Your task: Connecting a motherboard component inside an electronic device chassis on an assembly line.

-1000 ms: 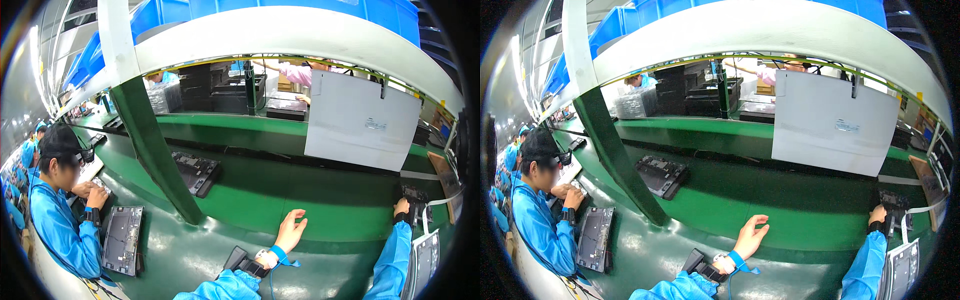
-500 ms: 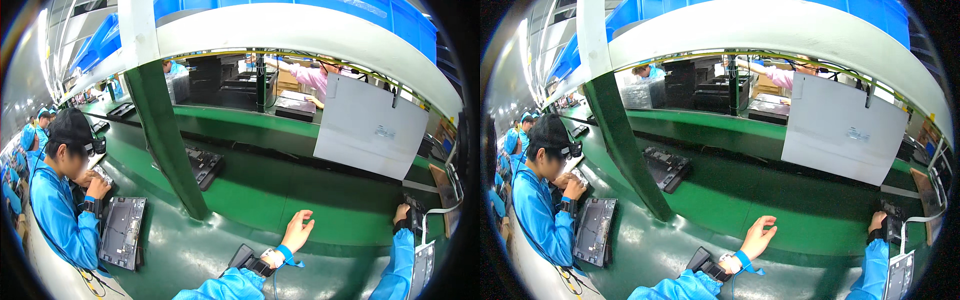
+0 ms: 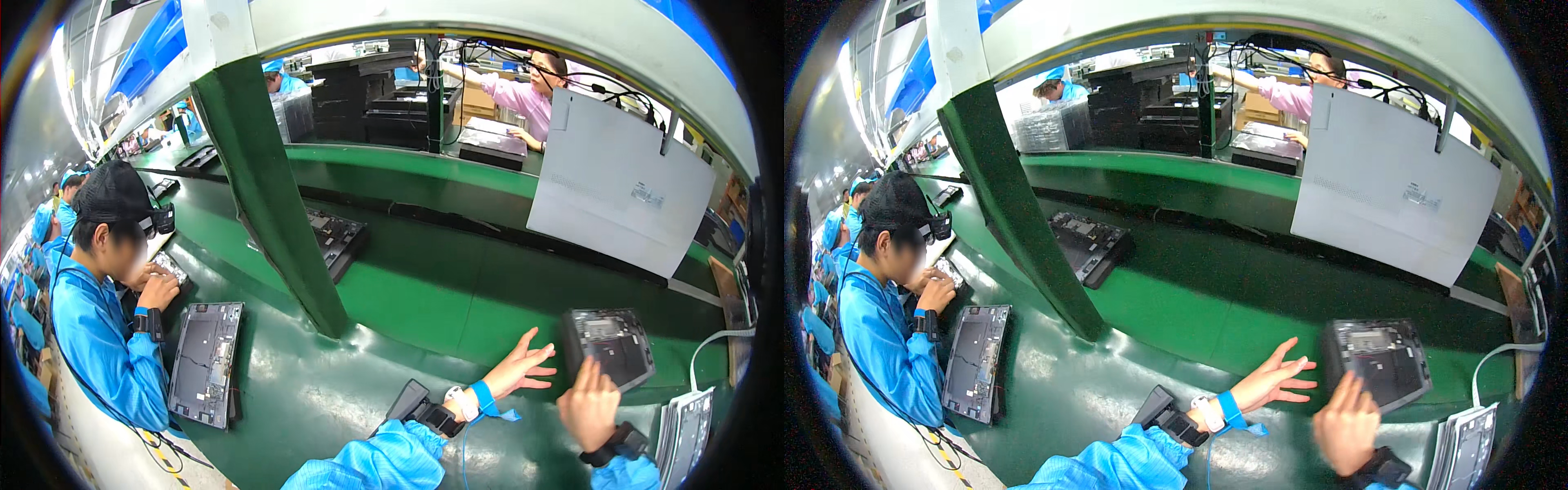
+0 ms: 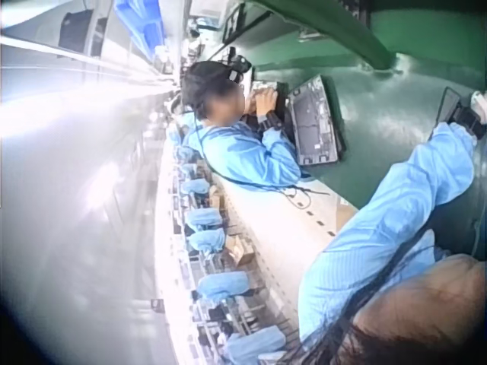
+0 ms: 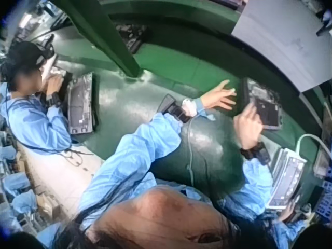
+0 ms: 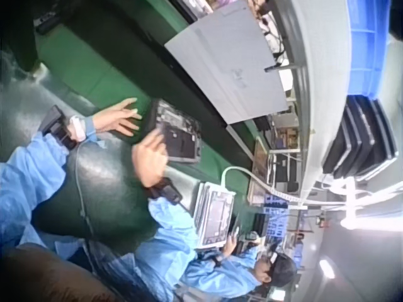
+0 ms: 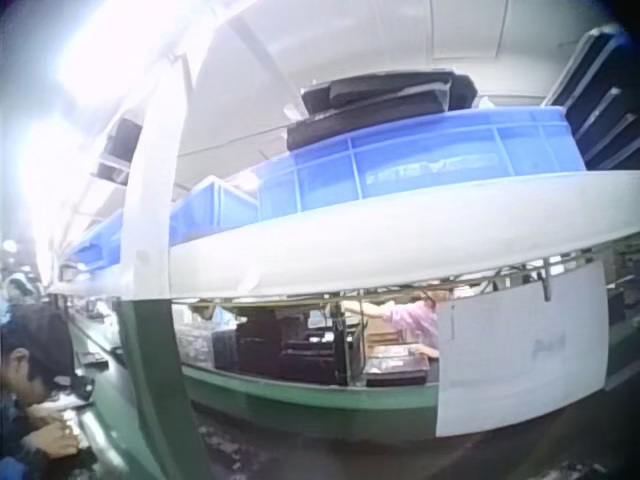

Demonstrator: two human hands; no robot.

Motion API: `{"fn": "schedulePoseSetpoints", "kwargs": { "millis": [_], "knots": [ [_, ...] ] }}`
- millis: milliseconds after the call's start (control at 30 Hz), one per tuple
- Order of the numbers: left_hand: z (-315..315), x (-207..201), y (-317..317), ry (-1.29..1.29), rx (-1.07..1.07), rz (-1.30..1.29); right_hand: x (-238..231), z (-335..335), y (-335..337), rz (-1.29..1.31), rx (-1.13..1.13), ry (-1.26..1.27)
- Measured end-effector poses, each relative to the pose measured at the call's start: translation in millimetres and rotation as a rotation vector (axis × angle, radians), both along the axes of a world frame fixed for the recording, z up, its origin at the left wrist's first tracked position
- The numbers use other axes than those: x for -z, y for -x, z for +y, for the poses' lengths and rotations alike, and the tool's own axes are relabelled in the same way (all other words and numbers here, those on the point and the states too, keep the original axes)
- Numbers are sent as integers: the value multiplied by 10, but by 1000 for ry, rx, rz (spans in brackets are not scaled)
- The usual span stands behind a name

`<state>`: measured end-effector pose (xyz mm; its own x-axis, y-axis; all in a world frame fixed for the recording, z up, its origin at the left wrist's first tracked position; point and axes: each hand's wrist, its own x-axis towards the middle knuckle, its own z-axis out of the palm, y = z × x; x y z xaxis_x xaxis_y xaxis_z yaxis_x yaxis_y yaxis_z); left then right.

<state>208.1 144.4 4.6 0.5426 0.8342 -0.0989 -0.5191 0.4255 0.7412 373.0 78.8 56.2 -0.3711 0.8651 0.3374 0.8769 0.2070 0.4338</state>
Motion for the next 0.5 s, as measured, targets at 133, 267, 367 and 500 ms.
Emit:
{"fn": "schedulePoseSetpoints", "kwargs": {
  "millis": [133, 267, 367, 500],
  "knots": [
    [30, -37, -41, 11, -22, 35, 58, -86, 424, 19, -108, 7],
    [58, 34, -59, -65, -136, 111, 163, -87, 540, 36, -94, 15],
    [98, 137, -87, -96, -170, 102, 201, -127, 569, 53, -89, -9],
    [158, 333, -124, -129, -274, 86, 202, -221, 665, 114, -71, -15]
  ]
}}
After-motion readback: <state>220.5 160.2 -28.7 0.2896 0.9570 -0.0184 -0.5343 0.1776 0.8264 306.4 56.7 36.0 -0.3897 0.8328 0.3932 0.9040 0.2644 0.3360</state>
